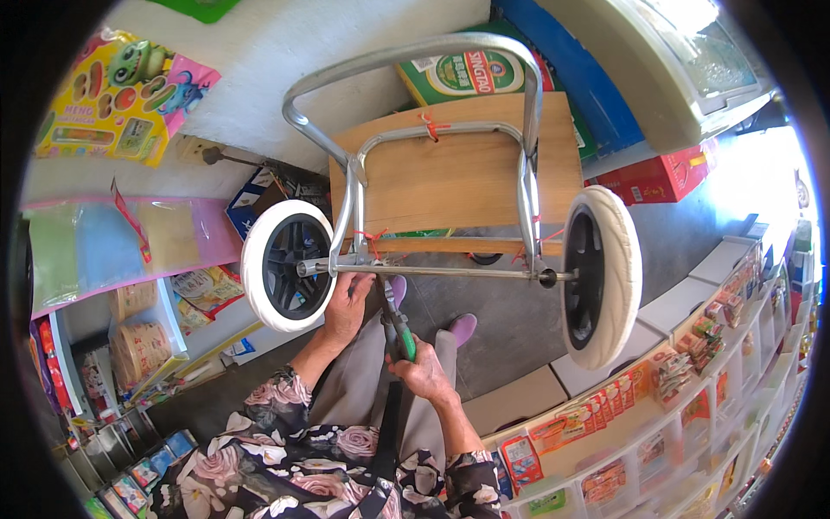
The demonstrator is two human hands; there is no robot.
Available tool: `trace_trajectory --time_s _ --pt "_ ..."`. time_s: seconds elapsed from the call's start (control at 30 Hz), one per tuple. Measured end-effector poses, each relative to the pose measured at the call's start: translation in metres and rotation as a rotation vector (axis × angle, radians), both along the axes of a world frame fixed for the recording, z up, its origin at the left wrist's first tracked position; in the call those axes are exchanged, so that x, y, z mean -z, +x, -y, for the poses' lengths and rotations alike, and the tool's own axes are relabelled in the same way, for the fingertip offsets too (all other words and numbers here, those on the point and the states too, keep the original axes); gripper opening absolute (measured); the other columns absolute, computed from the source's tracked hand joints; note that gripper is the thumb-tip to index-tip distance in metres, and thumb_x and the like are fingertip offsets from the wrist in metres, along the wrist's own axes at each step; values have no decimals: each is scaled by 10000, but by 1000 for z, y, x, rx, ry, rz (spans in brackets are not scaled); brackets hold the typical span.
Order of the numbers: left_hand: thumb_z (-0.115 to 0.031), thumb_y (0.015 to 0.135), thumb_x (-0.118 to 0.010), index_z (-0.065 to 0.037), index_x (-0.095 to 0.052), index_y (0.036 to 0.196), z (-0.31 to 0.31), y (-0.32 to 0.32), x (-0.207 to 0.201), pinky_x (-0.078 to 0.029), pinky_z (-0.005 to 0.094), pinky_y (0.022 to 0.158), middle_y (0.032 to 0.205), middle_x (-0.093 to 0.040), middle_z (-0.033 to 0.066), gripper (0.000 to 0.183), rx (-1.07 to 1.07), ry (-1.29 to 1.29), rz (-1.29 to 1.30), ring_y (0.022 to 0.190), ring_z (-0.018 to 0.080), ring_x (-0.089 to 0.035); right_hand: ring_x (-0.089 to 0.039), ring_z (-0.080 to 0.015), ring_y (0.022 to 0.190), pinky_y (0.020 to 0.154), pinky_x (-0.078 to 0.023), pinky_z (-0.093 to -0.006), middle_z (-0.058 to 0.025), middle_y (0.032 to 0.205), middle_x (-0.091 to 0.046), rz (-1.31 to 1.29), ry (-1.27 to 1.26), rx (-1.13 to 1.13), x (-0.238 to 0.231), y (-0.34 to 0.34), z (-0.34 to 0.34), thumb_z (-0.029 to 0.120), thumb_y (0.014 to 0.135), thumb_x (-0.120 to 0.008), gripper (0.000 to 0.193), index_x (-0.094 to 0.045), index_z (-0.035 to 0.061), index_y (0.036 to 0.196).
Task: The person uses pliers to remove a white plastic piece from the axle of a small wooden cart. They then reposition the cart and use a white cloth to wipe the wooden seat and backrest surfaces.
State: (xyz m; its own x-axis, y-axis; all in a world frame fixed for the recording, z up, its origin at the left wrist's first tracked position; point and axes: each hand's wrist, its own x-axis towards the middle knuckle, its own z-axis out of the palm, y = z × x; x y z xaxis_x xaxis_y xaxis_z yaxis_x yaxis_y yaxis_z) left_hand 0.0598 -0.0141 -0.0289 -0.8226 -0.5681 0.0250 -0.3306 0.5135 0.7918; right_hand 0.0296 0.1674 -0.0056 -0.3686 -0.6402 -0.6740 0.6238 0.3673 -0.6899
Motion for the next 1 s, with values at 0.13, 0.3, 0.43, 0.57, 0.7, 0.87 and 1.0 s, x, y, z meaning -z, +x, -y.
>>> trace_trajectory --time_s 0.13,0.3,0.43,0.57,0.7,0.87,1.0 --pt "-61 827 -636 -2 -639 940 -3 -9 11 -482 342 643 804 -640 120 127 -76 -130 -108 723 249 -616 -570 -170 709 660 -456 -307 -102 774 -616 14 24 4 -4 0 3 86 657 -536 274 -534 -42 899" --pt "-42 836 -613 5 -633 937 -12 -5 13 -493 365 684 842 -637 149 113 -85 -131 -120 772 293 -616 -590 -169 760 701 -463 -291 -110 810 -634 51 49 6 -10 -1 6 74 652 -516 322 -526 -54 947" --pt "-39 802 -638 -38 -631 896 -2 -4 11 -469 368 674 789 -617 113 94 100 -298 -142 738 295 -599 -592 -163 770 708 -465 -288 -101 828 -635 92 -10 14 2 1 6 52 642 -492 365 -533 -40 993" --pt "0 738 -697 -31 -626 880 9 -7 6 -481 359 582 761 -596 94 162 229 -336 -142 668 269 -594 -590 -158 774 709 -467 -284 -86 861 -630 182 -46 14 16 2 1 29 630 -482 412 -535 -22 1036" --pt "54 729 -663 -26 -618 909 10 -8 2 -499 351 603 777 -613 104 202 276 -350 -143 700 271 -611 -588 -157 767 682 -467 -274 -82 881 -628 220 -42 42 21 3 -1 21 640 -490 447 -518 -23 1084" --pt "10 776 -659 -27 -611 921 5 -2 1 -500 347 628 804 -627 114 156 160 -220 -115 720 271 -615 -586 -156 762 668 -468 -274 -89 877 -632 180 -10 -7 16 2 -2 30 644 -502 441 -514 -26 1081" --pt "-79 888 -576 1 -581 972 -2 13 -11 -475 309 681 827 -612 95 116 76 214 -6 759 187 -589 -589 -161 753 661 -473 -278 -92 874 -633 161 41 -12 7 1 -2 37 639 -515 443 -514 -33 1076"
